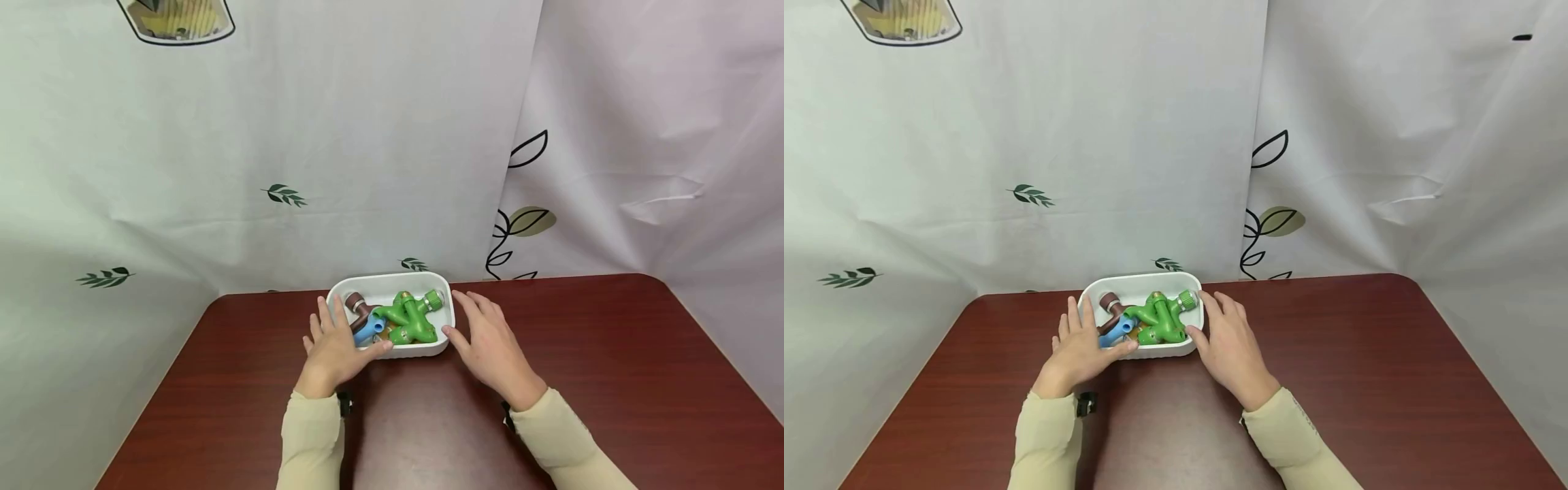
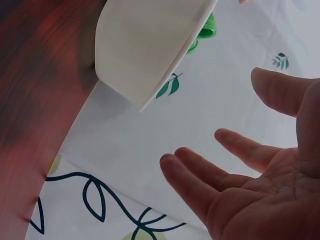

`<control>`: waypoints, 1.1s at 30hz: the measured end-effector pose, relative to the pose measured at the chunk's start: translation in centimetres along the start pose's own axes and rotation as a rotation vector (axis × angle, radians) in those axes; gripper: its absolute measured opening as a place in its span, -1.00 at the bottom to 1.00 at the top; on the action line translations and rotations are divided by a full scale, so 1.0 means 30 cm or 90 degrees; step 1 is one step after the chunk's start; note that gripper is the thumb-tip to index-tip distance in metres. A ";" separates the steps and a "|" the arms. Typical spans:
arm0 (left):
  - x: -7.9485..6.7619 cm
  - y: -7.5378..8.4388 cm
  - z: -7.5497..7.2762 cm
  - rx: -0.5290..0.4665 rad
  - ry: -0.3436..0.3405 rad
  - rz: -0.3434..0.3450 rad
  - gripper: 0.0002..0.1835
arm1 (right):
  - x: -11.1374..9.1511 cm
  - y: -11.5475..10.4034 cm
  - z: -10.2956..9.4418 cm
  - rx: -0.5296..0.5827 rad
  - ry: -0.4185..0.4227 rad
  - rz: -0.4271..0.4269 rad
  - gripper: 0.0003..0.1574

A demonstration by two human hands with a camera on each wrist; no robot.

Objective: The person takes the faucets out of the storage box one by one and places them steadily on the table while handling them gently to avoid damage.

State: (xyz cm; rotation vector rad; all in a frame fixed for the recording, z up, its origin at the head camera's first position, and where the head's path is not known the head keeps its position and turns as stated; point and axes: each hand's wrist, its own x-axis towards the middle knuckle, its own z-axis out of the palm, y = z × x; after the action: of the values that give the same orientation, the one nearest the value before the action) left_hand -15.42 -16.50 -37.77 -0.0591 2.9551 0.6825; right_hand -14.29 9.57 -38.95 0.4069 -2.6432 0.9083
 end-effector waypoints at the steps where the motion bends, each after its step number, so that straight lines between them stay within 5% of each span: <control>1: 0.001 -0.003 0.000 0.001 -0.001 -0.001 0.44 | 0.000 -0.002 0.003 0.000 0.001 -0.005 -0.24; 33: 0.018 -0.056 0.001 -0.060 -0.027 -0.013 0.49 | 0.020 -0.026 0.092 0.012 -0.017 -0.123 -0.49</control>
State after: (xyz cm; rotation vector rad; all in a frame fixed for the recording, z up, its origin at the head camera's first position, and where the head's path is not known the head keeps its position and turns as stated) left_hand -15.86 -18.01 -38.58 -0.0824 2.8772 0.8089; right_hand -15.10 7.13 -40.37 0.6697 -2.5653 0.8717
